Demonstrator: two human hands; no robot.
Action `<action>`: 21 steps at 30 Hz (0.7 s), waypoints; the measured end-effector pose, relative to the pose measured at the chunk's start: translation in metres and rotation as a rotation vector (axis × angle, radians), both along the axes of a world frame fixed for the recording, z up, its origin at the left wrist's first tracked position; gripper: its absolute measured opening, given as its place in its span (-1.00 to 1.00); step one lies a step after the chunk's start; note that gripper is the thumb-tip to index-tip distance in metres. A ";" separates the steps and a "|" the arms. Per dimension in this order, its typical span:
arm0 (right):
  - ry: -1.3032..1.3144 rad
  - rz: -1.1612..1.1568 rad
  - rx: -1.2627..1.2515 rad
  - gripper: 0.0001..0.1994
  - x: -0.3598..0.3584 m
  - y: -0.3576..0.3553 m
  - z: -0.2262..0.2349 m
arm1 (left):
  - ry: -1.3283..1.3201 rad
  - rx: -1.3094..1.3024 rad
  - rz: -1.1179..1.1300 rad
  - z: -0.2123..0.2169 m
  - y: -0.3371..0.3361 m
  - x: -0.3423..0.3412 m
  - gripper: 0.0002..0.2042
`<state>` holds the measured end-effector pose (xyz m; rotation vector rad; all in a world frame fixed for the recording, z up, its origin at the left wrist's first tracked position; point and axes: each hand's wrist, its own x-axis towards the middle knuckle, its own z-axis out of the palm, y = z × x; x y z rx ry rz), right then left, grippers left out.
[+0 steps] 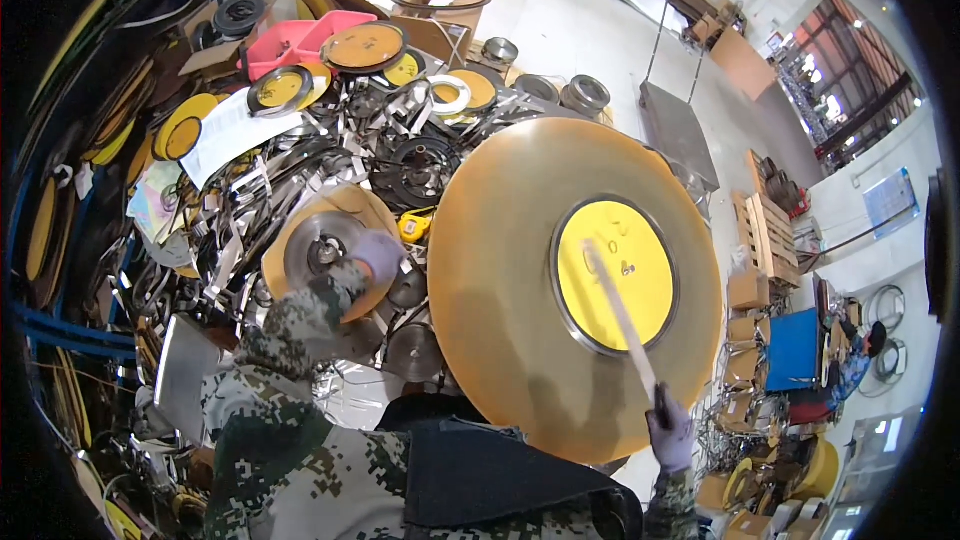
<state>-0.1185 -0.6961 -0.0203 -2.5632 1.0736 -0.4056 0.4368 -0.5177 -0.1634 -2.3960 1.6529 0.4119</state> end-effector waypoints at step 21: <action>0.706 0.127 -0.756 -0.81 0.209 -0.300 0.056 | 0.077 -0.327 0.184 -0.010 -0.100 -0.198 -0.64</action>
